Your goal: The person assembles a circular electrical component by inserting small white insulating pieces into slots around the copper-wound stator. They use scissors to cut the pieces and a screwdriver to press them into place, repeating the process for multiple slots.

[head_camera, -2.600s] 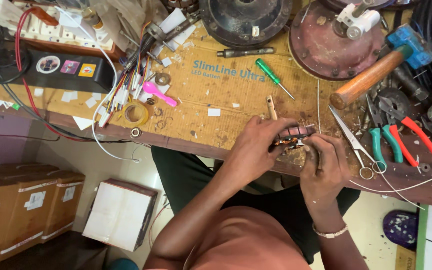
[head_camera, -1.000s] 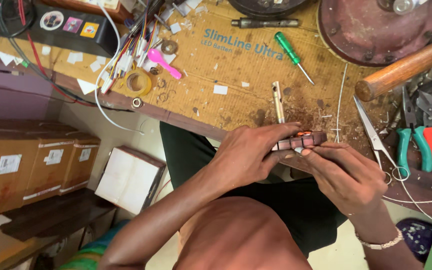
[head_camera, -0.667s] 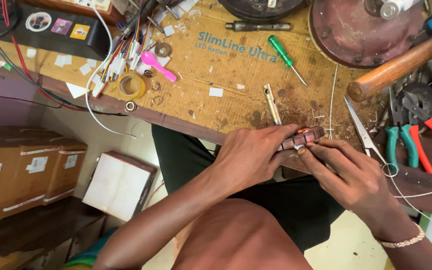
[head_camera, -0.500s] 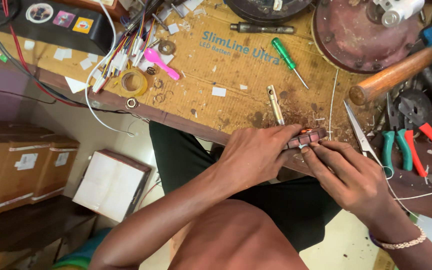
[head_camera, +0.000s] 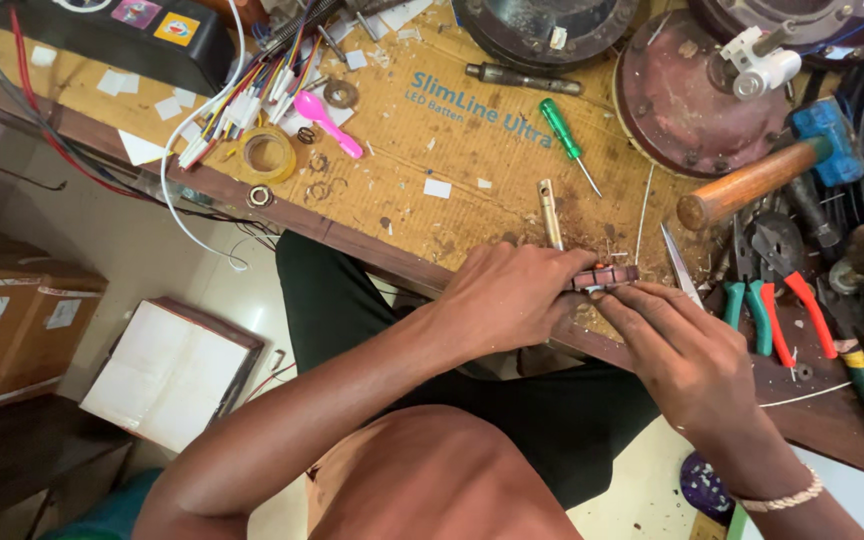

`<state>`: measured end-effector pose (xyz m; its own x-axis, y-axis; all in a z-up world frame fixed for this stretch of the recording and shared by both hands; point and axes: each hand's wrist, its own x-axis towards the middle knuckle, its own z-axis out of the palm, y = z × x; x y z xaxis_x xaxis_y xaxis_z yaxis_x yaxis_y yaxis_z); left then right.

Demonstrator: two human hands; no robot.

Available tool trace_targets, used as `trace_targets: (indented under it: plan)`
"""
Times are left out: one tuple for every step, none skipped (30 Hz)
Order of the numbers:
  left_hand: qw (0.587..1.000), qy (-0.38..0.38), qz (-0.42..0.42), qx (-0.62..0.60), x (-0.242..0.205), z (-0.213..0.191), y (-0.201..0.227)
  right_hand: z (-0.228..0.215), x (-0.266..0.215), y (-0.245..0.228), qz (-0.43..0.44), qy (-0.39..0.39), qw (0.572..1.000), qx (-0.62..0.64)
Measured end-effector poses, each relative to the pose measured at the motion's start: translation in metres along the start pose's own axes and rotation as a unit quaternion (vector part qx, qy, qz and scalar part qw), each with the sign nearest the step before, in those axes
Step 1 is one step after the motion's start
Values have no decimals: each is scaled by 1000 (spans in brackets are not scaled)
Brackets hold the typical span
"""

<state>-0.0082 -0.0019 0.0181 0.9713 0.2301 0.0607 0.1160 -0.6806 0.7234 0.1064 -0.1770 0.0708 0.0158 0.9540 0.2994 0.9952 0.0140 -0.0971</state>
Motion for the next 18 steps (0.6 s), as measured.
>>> trace_targets:
  plan:
    - [1000,0,-1,-8,0,1,-1,2,0,-1,-4,6,1000,-15]
    - [1000,0,-2,-16,1,1,-3,6,0,-2,-7,20,1000,-18]
    - [1000,1,-4,-23,2,2,-5,10,0,-2,-10,33,999,-21]
    - [999,7,2,-33,3,3,-7,15,0,-2,-14,46,999,-24]
    - [999,14,7,-42,3,3,-9,19,0,-1,-23,60,998,-29]
    - [998,22,12,-50,3,3,-11,24,1,0,-32,74,996,-35]
    - [998,20,16,-53,4,2,-13,27,2,2,-40,90,994,-41]
    - [998,19,20,-57,4,0,-15,31,2,3,-44,99,993,-46]
    - [998,18,24,-59,5,-1,-17,33,3,5,-48,108,992,-52]
    - [998,14,21,-60,5,-2,-17,35,3,6,-52,118,990,-57]
    - [998,11,17,-61,5,-3,-18,37,4,7,-54,120,989,-63]
    - [998,7,14,-63,5,-4,-19,38,4,8,-56,123,988,-69]
    - [998,7,14,-67,6,-5,-19,40,5,9,-60,125,988,-74]
    - [997,8,15,-71,5,-6,-20,41,6,9,-58,132,986,-80]
    - [997,9,15,-76,5,-6,-20,43,7,9,-58,138,985,-86]
    - [997,12,20,-72,5,-6,-21,45,8,9,-58,144,984,-92]
    - [997,16,25,-67,5,-7,-21,46,9,8,-58,148,983,-93]
    - [997,20,29,-63,5,-8,-22,47,10,8,-59,153,982,-94]
